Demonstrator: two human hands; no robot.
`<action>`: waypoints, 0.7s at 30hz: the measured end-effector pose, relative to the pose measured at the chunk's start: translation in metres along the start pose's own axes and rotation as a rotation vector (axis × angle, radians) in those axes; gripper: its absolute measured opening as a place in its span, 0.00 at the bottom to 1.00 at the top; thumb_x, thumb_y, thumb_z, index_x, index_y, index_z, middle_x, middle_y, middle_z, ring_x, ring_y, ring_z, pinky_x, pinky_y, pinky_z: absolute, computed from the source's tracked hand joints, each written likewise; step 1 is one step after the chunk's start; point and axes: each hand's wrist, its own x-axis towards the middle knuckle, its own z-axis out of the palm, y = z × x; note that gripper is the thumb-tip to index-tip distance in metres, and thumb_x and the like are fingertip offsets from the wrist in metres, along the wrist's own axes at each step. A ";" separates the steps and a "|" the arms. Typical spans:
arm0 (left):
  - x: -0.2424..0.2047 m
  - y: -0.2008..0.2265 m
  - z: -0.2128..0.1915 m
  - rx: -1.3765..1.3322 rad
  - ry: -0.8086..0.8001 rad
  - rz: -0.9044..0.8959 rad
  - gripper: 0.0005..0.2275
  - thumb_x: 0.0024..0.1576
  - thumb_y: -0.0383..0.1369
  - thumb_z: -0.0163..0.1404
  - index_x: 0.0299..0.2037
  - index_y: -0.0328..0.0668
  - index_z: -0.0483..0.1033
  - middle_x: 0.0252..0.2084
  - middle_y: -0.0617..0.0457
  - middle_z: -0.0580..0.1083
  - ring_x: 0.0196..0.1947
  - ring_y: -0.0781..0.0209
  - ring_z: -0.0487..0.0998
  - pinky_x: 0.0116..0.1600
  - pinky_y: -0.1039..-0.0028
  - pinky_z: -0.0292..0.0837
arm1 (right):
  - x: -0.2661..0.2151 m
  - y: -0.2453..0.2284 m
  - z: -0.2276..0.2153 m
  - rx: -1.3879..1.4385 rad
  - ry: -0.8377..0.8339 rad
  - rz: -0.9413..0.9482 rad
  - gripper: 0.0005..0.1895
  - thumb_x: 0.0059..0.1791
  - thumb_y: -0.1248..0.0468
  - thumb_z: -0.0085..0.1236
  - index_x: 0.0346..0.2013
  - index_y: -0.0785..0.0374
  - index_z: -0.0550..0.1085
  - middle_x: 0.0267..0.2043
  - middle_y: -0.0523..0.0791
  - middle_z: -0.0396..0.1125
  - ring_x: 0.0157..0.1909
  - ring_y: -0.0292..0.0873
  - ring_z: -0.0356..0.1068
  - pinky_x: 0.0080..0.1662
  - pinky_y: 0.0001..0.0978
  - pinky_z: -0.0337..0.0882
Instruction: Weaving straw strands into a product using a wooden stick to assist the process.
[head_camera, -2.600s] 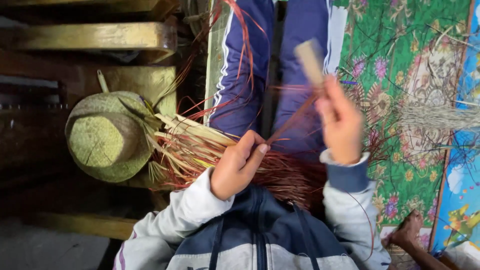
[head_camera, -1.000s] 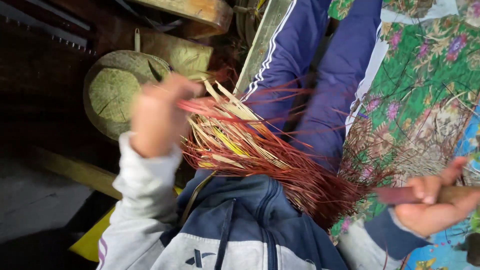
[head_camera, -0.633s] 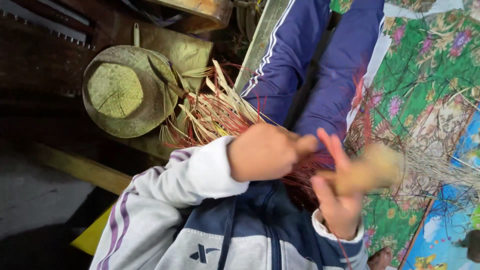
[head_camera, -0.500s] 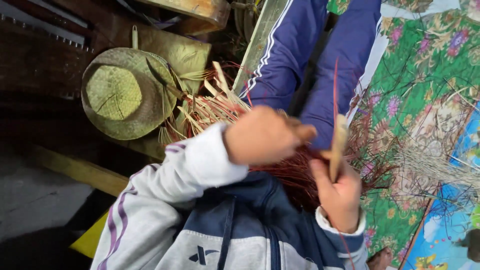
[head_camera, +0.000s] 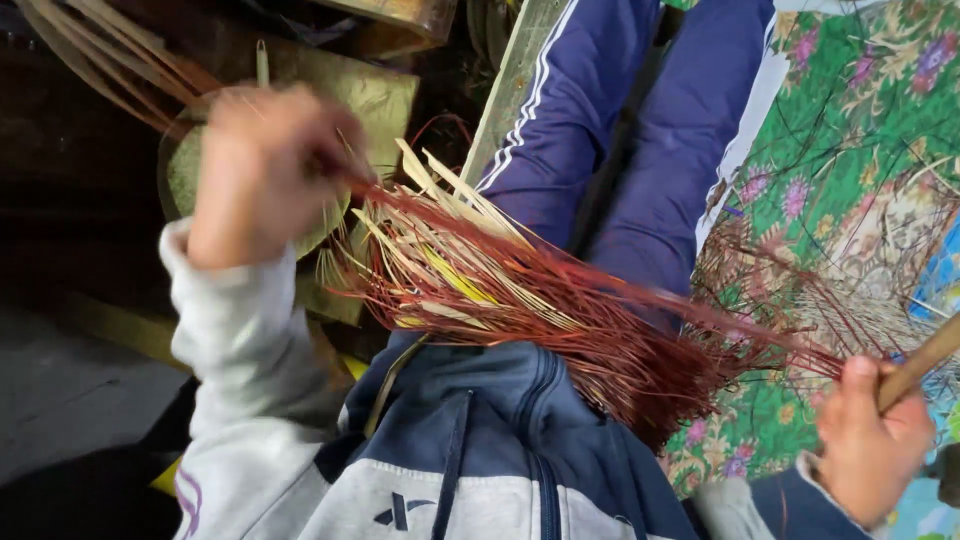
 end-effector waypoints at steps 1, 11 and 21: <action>-0.005 0.018 0.001 0.000 0.000 -0.002 0.13 0.51 0.25 0.72 0.38 0.45 0.79 0.31 0.60 0.78 0.31 0.58 0.78 0.43 0.62 0.67 | 0.017 0.040 -0.017 -0.001 -0.002 0.000 0.11 0.72 0.59 0.49 0.47 0.57 0.64 0.22 0.37 0.52 0.22 0.31 0.52 0.30 0.26 0.62; -0.057 0.102 0.087 -0.156 -0.584 0.080 0.40 0.51 0.66 0.47 0.66 0.45 0.64 0.64 0.49 0.67 0.63 0.45 0.65 0.55 0.48 0.65 | 0.023 0.094 -0.062 -0.574 0.185 -0.022 0.15 0.71 0.63 0.55 0.71 0.68 0.73 0.24 0.53 0.61 0.13 0.50 0.58 0.19 0.47 0.64; -0.052 0.122 0.192 0.086 -0.248 0.149 0.35 0.62 0.63 0.34 0.67 0.47 0.70 0.71 0.52 0.67 0.75 0.50 0.57 0.74 0.48 0.52 | -0.009 -0.026 -0.012 -0.375 0.144 -0.254 0.19 0.69 0.72 0.40 0.76 0.69 0.66 0.40 0.52 0.62 0.25 0.44 0.62 0.21 0.34 0.55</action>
